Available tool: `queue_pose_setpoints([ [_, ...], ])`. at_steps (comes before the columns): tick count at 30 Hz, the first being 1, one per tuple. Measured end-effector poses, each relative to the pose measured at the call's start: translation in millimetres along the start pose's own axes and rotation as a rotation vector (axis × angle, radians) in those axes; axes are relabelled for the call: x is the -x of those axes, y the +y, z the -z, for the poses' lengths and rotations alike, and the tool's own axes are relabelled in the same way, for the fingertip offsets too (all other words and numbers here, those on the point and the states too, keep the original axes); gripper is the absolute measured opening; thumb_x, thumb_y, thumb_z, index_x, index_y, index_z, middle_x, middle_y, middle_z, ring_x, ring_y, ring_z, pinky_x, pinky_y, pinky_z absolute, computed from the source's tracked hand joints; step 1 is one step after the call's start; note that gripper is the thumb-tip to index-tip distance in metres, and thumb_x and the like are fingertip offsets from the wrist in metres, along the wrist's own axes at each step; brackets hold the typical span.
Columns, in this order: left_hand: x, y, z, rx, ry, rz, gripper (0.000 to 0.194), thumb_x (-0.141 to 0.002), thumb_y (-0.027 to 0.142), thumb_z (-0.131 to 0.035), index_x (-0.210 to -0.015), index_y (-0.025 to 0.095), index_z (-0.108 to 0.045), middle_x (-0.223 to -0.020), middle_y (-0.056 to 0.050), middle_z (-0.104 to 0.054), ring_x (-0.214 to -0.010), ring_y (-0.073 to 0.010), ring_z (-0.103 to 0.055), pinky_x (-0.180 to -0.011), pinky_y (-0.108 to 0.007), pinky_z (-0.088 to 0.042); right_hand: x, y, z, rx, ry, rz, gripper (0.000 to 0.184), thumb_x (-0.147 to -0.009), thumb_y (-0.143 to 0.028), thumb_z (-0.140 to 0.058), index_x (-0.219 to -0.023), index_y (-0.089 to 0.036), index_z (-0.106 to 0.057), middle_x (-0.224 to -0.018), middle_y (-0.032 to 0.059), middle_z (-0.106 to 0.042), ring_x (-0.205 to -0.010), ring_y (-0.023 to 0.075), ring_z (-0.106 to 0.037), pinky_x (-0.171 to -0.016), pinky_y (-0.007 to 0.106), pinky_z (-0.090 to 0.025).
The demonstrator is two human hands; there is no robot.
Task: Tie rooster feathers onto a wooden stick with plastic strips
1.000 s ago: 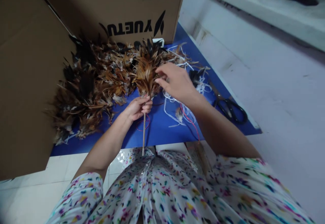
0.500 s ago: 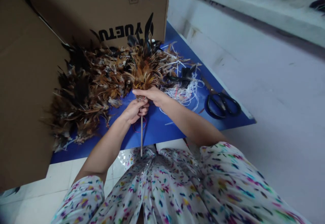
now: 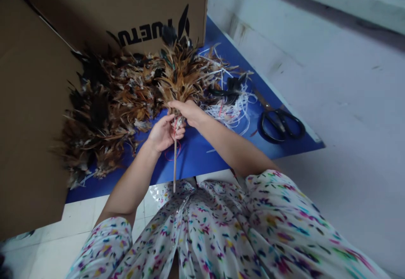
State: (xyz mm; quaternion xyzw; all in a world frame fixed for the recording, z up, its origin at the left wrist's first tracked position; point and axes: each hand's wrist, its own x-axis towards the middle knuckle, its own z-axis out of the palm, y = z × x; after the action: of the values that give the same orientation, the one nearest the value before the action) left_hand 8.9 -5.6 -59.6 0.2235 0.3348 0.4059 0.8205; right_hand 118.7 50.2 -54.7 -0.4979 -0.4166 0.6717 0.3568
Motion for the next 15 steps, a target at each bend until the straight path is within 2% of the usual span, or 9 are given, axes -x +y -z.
queue_pose_setpoints([
  [3, -1, 3, 2.8, 0.047, -0.022, 0.036, 0.035, -0.098, 0.036, -0.037, -0.080, 0.015, -0.057, -0.066, -0.004, -0.056, -0.052, -0.0126, -0.053, -0.048, -0.022, -0.043, 0, -1, 2, -0.048, 0.024, -0.005, 0.030, -0.085, -0.031, -0.065, -0.060, -0.016, -0.060, -0.042, 0.0001, -0.054, -0.035, 0.0100, -0.046, -0.034, 0.022, -0.034],
  [6, -3, 3, 6.6, 0.061, -0.016, 0.057, 0.039, -0.100, 0.039, -0.036, -0.083, 0.014, -0.060, -0.068, -0.006, -0.058, -0.054, -0.0143, -0.056, -0.051, -0.024, -0.047, -1, 1, 2, -0.097, 0.019, 0.004, 0.028, -0.084, -0.030, -0.065, -0.060, -0.015, -0.061, -0.045, 0.0006, -0.057, -0.036, 0.0094, -0.047, -0.035, 0.021, -0.036],
  [11, -5, -2, 10.1, 0.071, -0.057, 0.074, 0.040, -0.102, 0.038, -0.035, -0.077, 0.015, -0.057, -0.065, -0.002, -0.050, -0.052, -0.0113, -0.050, -0.049, -0.020, -0.042, 0, 3, 2, -0.124, -0.031, 0.020, 0.030, -0.085, -0.026, -0.063, -0.058, -0.014, -0.064, -0.049, 0.0011, -0.060, -0.043, 0.0093, -0.054, -0.044, 0.020, -0.046],
  [15, -7, -7, 12.2, 0.043, -0.064, 0.063, 0.034, -0.100, 0.038, -0.045, -0.075, 0.016, -0.053, -0.065, 0.000, -0.045, -0.051, -0.0093, -0.046, -0.046, -0.018, -0.039, -1, 6, 3, -0.088, -0.042, 0.021, 0.031, -0.086, -0.028, -0.063, -0.058, -0.013, -0.066, -0.048, -0.0002, -0.059, -0.040, 0.0084, -0.052, -0.041, 0.019, -0.043],
])
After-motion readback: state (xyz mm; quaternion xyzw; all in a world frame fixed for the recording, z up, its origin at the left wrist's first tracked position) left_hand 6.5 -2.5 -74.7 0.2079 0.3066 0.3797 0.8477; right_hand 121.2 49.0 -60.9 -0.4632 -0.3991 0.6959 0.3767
